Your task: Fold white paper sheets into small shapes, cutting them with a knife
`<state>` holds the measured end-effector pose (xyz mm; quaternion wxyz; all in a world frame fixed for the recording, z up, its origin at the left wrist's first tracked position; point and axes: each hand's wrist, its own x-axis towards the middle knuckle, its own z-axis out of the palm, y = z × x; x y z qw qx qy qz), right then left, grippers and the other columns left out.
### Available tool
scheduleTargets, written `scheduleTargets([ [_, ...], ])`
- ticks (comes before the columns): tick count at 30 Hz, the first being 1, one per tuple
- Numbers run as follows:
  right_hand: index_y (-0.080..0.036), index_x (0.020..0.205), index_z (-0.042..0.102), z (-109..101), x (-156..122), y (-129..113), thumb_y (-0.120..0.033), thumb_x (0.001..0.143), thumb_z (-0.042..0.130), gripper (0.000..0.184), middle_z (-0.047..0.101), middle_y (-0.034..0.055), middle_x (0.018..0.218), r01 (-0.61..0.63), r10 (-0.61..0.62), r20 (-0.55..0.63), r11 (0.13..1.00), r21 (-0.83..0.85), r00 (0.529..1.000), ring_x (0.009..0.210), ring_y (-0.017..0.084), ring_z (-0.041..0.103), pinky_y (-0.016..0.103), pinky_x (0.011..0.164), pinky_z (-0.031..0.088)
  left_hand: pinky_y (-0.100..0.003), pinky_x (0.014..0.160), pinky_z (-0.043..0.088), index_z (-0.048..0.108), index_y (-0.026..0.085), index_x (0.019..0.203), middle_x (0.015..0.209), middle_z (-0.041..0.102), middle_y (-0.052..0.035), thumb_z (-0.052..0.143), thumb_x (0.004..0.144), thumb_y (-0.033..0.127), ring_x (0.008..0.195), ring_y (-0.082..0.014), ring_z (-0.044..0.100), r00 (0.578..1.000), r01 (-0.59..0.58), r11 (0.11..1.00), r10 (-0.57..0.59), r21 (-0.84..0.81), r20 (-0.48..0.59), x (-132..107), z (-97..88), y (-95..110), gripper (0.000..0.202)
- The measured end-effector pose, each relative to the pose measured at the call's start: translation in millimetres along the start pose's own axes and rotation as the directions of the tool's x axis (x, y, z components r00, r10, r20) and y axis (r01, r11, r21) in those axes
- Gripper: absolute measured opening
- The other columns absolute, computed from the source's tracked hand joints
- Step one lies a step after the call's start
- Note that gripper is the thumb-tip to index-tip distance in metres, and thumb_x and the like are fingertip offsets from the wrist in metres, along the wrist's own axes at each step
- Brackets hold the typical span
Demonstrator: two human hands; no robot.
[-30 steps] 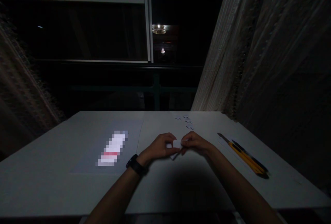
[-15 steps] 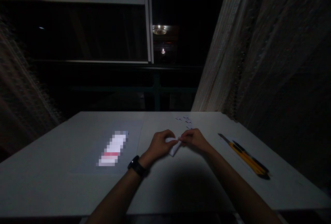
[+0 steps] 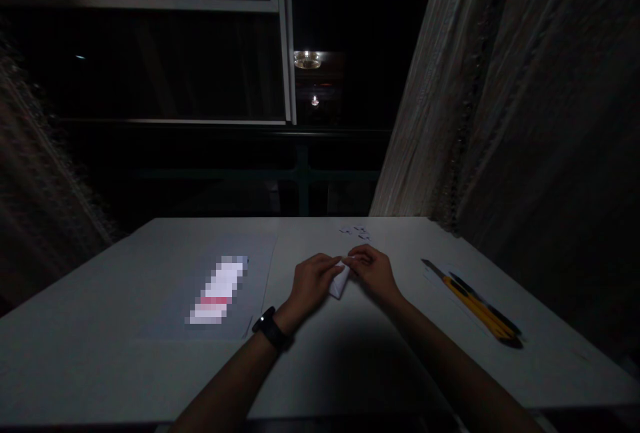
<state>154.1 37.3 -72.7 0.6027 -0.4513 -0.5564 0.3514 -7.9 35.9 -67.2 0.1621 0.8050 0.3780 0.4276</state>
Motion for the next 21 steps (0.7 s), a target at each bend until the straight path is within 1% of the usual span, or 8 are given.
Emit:
scheduleTargets([
  [6,-0.018,0.077,0.057,2.7,-1.2,2.9,-0.041,0.061,0.070,0.031,0.053,-0.0037,0.051,0.006,-0.005,-0.031,1.000,0.013,1.000,0.046,0.012,0.051,0.024,0.046,0.041,-0.025,0.071,0.045,0.066,0.026,0.104,0.086,0.065,-0.0023,0.049,0.085,0.035,0.079,-0.0140,0.059,1.000,0.002,1.000,-0.002,0.015,0.030,-1.0,1.2,3.1,0.027],
  [11,-0.018,0.085,0.057,3.8,-1.6,2.1,-0.040,0.063,0.069,0.034,0.050,-0.0054,0.050,0.008,-0.008,-0.033,1.000,0.002,0.999,0.046,0.012,0.049,0.024,0.046,0.041,-0.025,0.073,0.044,0.066,0.023,0.104,0.086,0.065,-0.0038,0.048,0.086,0.031,0.080,-0.0145,0.059,1.000,0.024,1.000,-0.024,-0.019,0.001,-2.4,4.9,2.0,0.027],
  [16,-0.018,0.074,0.058,4.2,-1.0,-0.9,-0.045,0.060,0.070,0.033,0.051,-0.0039,0.048,-0.046,0.047,-0.014,0.997,0.059,0.999,0.045,0.012,0.050,0.025,0.045,0.042,-0.025,0.074,0.045,0.067,0.023,0.103,0.086,0.066,-0.0041,0.051,0.084,0.031,0.081,-0.0149,0.059,0.998,0.053,0.996,-0.055,-0.072,-0.020,-2.8,7.1,0.2,0.026],
  [21,-0.018,0.068,0.057,4.4,-1.8,-4.9,-0.047,0.056,0.073,0.035,0.052,-0.0034,0.049,-0.058,0.062,-0.044,0.995,0.083,0.997,0.045,0.012,0.051,0.025,0.045,0.043,-0.025,0.073,0.045,0.067,0.023,0.103,0.086,0.068,-0.0040,0.051,0.084,0.035,0.078,-0.0149,0.061,0.995,0.094,0.985,-0.096,-0.143,-0.006,-3.2,8.8,-0.8,0.028],
])
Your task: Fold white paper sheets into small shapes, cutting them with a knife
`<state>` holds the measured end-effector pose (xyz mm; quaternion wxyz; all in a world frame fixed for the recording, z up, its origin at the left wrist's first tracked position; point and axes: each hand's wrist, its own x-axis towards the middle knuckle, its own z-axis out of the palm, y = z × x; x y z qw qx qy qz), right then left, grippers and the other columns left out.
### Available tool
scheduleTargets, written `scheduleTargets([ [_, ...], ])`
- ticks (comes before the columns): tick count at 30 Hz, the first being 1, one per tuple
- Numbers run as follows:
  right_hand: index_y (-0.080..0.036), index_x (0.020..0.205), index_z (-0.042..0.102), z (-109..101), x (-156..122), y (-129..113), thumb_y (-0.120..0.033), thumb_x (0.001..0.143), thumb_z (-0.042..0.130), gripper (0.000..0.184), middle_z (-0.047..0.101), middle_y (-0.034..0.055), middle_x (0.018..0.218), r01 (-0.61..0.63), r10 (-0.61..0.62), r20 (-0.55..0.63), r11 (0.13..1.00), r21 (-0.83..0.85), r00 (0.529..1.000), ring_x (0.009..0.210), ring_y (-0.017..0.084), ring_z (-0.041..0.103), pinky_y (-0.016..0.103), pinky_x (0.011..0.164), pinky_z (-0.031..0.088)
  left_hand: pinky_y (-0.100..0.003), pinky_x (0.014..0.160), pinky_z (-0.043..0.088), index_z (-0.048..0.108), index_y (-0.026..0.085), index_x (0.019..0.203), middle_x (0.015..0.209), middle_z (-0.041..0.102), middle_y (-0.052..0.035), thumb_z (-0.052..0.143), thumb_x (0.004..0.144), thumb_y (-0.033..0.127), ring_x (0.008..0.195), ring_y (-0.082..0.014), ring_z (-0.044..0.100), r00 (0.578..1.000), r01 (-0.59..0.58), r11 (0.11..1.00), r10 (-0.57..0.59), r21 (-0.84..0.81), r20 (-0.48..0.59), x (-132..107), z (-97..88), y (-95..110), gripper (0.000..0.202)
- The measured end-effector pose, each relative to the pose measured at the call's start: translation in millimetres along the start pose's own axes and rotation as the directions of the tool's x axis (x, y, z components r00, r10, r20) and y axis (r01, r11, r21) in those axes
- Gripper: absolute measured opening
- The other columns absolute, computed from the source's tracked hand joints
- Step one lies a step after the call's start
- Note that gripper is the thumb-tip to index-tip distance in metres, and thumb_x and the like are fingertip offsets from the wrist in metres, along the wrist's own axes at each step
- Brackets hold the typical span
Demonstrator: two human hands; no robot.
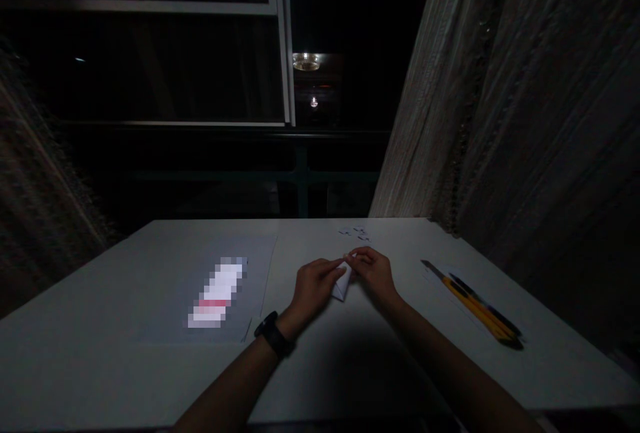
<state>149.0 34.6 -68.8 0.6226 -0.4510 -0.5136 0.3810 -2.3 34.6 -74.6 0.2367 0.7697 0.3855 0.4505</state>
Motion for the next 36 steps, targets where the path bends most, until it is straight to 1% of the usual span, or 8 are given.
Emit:
scheduleTargets([
  [3,-0.018,0.067,0.056,1.2,-0.4,-0.8,-0.047,0.054,0.074,0.037,0.051,-0.0034,0.049,-0.005,0.005,-0.007,1.000,0.001,1.000,0.044,0.012,0.050,0.024,0.043,0.042,-0.026,0.070,0.045,0.069,0.022,0.100,0.082,0.068,-0.0042,0.052,0.083,0.035,0.076,-0.0153,0.061,0.999,0.033,0.999,-0.033,-0.018,-0.002,0.2,0.9,0.0,0.027],
  [8,-0.018,0.067,0.055,2.7,-0.5,0.4,-0.049,0.054,0.074,0.038,0.051,-0.0037,0.049,-0.002,0.002,-0.010,1.000,-0.010,1.000,0.042,0.011,0.049,0.023,0.040,0.040,-0.027,0.070,0.047,0.071,0.022,0.093,0.083,0.069,-0.0041,0.055,0.081,0.032,0.075,-0.0159,0.062,0.996,0.076,0.995,-0.079,-0.068,-0.045,1.0,1.5,1.4,0.022],
  [19,-0.019,0.067,0.054,1.9,-1.1,0.4,-0.049,0.055,0.073,0.038,0.050,-0.0037,0.045,-0.005,0.004,-0.011,0.998,-0.063,1.000,0.038,0.011,0.047,0.023,0.037,0.036,-0.027,0.070,0.047,0.072,0.023,0.090,0.080,0.070,-0.0034,0.055,0.080,0.028,0.074,-0.0157,0.062,0.997,0.062,0.995,-0.065,-0.075,-0.039,0.5,2.5,1.2,0.019],
  [21,-0.019,0.068,0.055,1.2,-1.2,-1.7,-0.049,0.056,0.072,0.037,0.050,-0.0042,0.043,-0.005,0.005,0.003,0.997,-0.072,1.000,0.037,0.011,0.046,0.023,0.037,0.035,-0.027,0.069,0.047,0.072,0.022,0.090,0.081,0.070,-0.0036,0.056,0.080,0.028,0.074,-0.0159,0.063,0.997,0.065,0.994,-0.068,-0.082,-0.044,0.6,2.0,1.8,0.019],
  [24,-0.018,0.072,0.058,-1.4,-0.1,-2.7,-0.048,0.058,0.071,0.036,0.052,-0.0038,0.044,-0.018,0.021,0.067,0.999,-0.046,0.998,0.039,0.011,0.047,0.023,0.038,0.036,-0.027,0.069,0.048,0.072,0.022,0.089,0.081,0.070,-0.0035,0.056,0.080,0.029,0.074,-0.0162,0.063,0.993,0.096,0.992,-0.101,-0.084,-0.056,0.9,0.9,1.9,0.019],
  [26,-0.018,0.071,0.059,-3.6,1.4,-1.7,-0.047,0.058,0.071,0.034,0.055,-0.0023,0.047,-0.034,0.035,0.089,0.999,-0.016,0.995,0.040,0.012,0.048,0.024,0.040,0.037,-0.027,0.070,0.048,0.072,0.022,0.089,0.083,0.071,-0.0032,0.057,0.079,0.030,0.076,-0.0163,0.063,0.992,0.114,0.990,-0.118,-0.081,-0.050,1.1,0.3,1.5,0.019],
  [28,-0.017,0.068,0.060,-5.2,3.1,-0.3,-0.046,0.056,0.072,0.033,0.056,-0.0010,0.048,-0.039,0.040,0.077,0.999,-0.019,0.996,0.041,0.012,0.049,0.024,0.041,0.037,-0.028,0.071,0.047,0.071,0.023,0.090,0.084,0.071,-0.0031,0.056,0.080,0.030,0.077,-0.0164,0.063,0.992,0.115,0.991,-0.118,-0.071,-0.041,1.2,-0.1,1.4,0.019],
  [36,-0.018,0.061,0.058,-6.2,5.0,-0.4,-0.047,0.053,0.073,0.033,0.053,-0.0019,0.043,-0.037,0.040,0.044,0.998,-0.056,0.998,0.038,0.012,0.046,0.024,0.039,0.034,-0.029,0.074,0.047,0.071,0.023,0.092,0.086,0.071,-0.0036,0.053,0.082,0.031,0.080,-0.0173,0.063,0.996,0.088,0.996,-0.088,0.010,-0.006,1.2,0.1,4.0,0.022],
])
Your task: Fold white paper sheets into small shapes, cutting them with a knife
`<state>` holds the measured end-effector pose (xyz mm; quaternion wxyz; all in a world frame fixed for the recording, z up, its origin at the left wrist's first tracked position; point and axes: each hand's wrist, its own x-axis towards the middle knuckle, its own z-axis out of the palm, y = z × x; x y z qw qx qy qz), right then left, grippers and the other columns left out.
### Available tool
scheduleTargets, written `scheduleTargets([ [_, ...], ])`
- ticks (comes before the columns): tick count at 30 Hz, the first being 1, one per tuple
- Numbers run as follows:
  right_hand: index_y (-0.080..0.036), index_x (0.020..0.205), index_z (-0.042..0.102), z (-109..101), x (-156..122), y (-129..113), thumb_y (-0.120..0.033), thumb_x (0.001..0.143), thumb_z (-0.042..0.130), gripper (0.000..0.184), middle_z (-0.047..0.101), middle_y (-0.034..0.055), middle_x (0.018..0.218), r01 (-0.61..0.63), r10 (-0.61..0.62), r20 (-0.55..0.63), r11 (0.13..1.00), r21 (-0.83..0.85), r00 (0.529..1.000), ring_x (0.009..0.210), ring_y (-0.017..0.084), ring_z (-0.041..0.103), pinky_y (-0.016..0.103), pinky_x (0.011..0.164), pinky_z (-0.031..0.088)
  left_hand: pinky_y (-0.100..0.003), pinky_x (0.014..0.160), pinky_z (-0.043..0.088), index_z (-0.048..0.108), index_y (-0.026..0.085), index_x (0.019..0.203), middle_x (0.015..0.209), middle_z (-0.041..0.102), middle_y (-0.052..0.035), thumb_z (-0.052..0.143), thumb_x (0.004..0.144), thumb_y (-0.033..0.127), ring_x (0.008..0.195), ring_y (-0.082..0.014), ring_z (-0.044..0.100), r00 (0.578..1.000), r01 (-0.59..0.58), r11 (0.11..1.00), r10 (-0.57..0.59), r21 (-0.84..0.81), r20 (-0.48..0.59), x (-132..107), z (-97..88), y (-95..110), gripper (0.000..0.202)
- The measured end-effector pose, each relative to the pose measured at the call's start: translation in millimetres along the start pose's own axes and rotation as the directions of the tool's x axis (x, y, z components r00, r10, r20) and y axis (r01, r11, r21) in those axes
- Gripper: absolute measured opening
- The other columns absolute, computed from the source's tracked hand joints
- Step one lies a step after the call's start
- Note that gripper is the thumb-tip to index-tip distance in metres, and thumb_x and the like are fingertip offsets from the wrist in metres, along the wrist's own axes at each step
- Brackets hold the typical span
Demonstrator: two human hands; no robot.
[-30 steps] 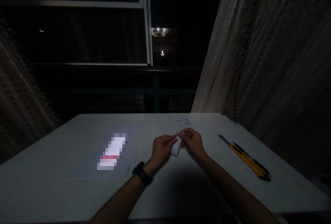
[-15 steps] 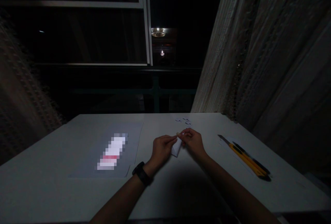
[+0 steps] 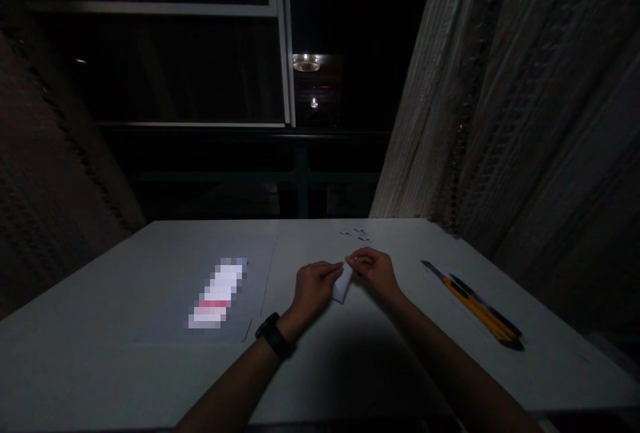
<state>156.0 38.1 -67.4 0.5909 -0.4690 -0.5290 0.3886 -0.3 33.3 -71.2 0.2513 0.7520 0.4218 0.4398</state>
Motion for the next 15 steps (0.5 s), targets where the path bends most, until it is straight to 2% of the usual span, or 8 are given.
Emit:
scheduleTargets([
  [5,-0.018,0.060,0.058,0.1,-1.5,-1.4,-0.045,0.053,0.073,0.032,0.052,-0.0022,0.042,0.003,-0.003,-0.036,1.000,-0.001,0.999,0.038,0.012,0.045,0.024,0.038,0.033,-0.029,0.071,0.047,0.070,0.023,0.096,0.086,0.071,-0.0046,0.057,0.078,0.038,0.079,-0.0181,0.064,1.000,-0.007,1.000,0.007,0.028,0.013,-0.6,1.3,-1.0,0.026],
  [11,-0.018,0.059,0.057,0.0,-2.6,-4.4,-0.044,0.052,0.073,0.031,0.052,-0.0022,0.042,-0.004,0.004,-0.034,1.000,-0.002,0.999,0.038,0.012,0.046,0.024,0.038,0.034,-0.028,0.067,0.048,0.070,0.020,0.096,0.087,0.071,-0.0061,0.060,0.076,0.038,0.076,-0.0189,0.064,0.997,0.071,0.995,-0.071,-0.067,0.002,0.0,2.7,-2.4,0.028],
  [15,-0.018,0.060,0.057,-1.6,-2.5,-6.7,-0.044,0.051,0.074,0.032,0.053,-0.0020,0.042,-0.026,0.028,-0.038,0.999,0.042,0.999,0.038,0.012,0.046,0.024,0.039,0.034,-0.029,0.067,0.047,0.070,0.020,0.097,0.085,0.071,-0.0066,0.063,0.073,0.040,0.074,-0.0189,0.064,0.998,0.059,0.994,-0.058,-0.092,0.017,-0.9,1.7,-0.7,0.032],
])
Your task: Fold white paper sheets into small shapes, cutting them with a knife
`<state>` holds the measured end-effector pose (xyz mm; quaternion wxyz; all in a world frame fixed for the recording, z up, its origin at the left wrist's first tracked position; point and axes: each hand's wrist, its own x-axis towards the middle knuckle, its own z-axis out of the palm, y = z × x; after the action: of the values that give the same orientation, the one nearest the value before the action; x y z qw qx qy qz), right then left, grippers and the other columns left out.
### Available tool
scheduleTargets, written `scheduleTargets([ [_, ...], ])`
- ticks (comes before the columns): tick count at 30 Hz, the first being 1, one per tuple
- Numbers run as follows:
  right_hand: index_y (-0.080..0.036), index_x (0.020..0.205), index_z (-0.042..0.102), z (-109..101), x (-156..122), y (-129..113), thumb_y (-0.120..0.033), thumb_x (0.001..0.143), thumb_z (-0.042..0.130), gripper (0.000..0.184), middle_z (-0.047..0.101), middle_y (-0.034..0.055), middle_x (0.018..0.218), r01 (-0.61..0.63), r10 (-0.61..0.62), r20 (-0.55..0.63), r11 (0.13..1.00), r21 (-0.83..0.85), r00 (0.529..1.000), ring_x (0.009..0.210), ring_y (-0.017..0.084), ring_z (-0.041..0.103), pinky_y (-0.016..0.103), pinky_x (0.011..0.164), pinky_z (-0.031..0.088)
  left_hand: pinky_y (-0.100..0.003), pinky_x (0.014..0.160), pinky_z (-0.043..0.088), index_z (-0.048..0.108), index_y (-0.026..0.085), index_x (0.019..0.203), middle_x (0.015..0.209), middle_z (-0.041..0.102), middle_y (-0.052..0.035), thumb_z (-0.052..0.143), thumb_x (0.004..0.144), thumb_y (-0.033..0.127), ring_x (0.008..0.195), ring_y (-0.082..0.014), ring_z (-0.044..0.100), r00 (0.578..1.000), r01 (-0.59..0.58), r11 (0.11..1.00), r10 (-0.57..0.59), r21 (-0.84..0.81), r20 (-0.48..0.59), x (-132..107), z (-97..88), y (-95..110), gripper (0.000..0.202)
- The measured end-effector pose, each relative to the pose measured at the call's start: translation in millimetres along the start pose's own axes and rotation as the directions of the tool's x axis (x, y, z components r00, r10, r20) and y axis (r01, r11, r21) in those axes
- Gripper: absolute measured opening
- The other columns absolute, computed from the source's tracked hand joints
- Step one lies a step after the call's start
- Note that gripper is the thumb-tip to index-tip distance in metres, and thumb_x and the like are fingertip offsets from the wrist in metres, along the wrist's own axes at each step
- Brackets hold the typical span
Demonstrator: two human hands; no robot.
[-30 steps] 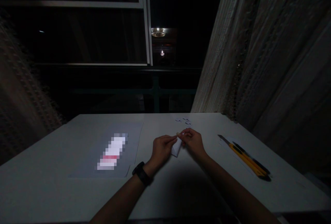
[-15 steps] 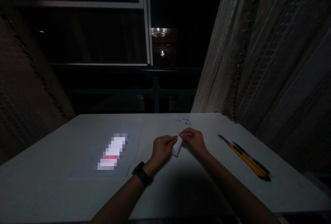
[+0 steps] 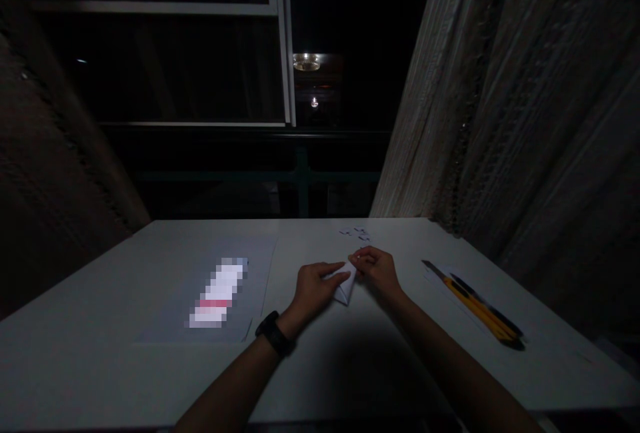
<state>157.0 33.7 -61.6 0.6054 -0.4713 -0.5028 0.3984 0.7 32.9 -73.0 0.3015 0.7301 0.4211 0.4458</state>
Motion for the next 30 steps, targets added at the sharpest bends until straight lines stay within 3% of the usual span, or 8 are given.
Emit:
scheduleTargets([
  [6,-0.017,0.062,0.057,-0.2,-0.9,-0.7,-0.044,0.052,0.074,0.033,0.053,-0.0026,0.041,0.022,-0.021,-0.027,1.000,0.010,0.999,0.038,0.011,0.046,0.023,0.040,0.035,-0.028,0.066,0.046,0.068,0.020,0.101,0.080,0.069,-0.0055,0.065,0.072,0.038,0.071,-0.0168,0.061,0.999,-0.050,0.998,0.050,0.025,0.002,-0.4,0.0,0.0,0.034],
  [19,-0.016,0.069,0.061,-2.4,0.0,2.0,-0.040,0.060,0.070,0.028,0.055,-0.0022,0.044,0.061,-0.058,0.100,0.998,-0.021,0.993,0.039,0.012,0.049,0.023,0.039,0.038,-0.026,0.065,0.046,0.071,0.020,0.092,0.077,0.070,-0.0054,0.062,0.074,0.034,0.070,-0.0171,0.062,0.999,0.020,0.999,-0.021,-0.038,-0.030,2.8,-3.0,-1.2,0.025],
  [24,-0.016,0.065,0.061,-3.5,1.0,0.6,-0.040,0.060,0.070,0.026,0.056,-0.0005,0.044,0.083,-0.077,0.089,0.995,-0.062,0.993,0.040,0.013,0.051,0.023,0.040,0.038,-0.027,0.071,0.047,0.072,0.019,0.090,0.086,0.071,-0.0062,0.062,0.074,0.034,0.078,-0.0186,0.064,0.999,0.035,0.993,-0.036,-0.113,-0.009,3.6,-4.1,1.9,0.024],
  [30,-0.016,0.064,0.061,-3.9,2.0,2.6,-0.039,0.060,0.071,0.026,0.057,-0.0002,0.045,0.061,-0.054,0.113,0.996,-0.061,0.992,0.040,0.012,0.051,0.023,0.040,0.038,-0.027,0.068,0.047,0.072,0.019,0.086,0.081,0.071,-0.0061,0.065,0.072,0.037,0.075,-0.0191,0.065,0.997,0.060,0.993,-0.064,-0.104,-0.037,2.7,-4.1,2.9,0.024],
])
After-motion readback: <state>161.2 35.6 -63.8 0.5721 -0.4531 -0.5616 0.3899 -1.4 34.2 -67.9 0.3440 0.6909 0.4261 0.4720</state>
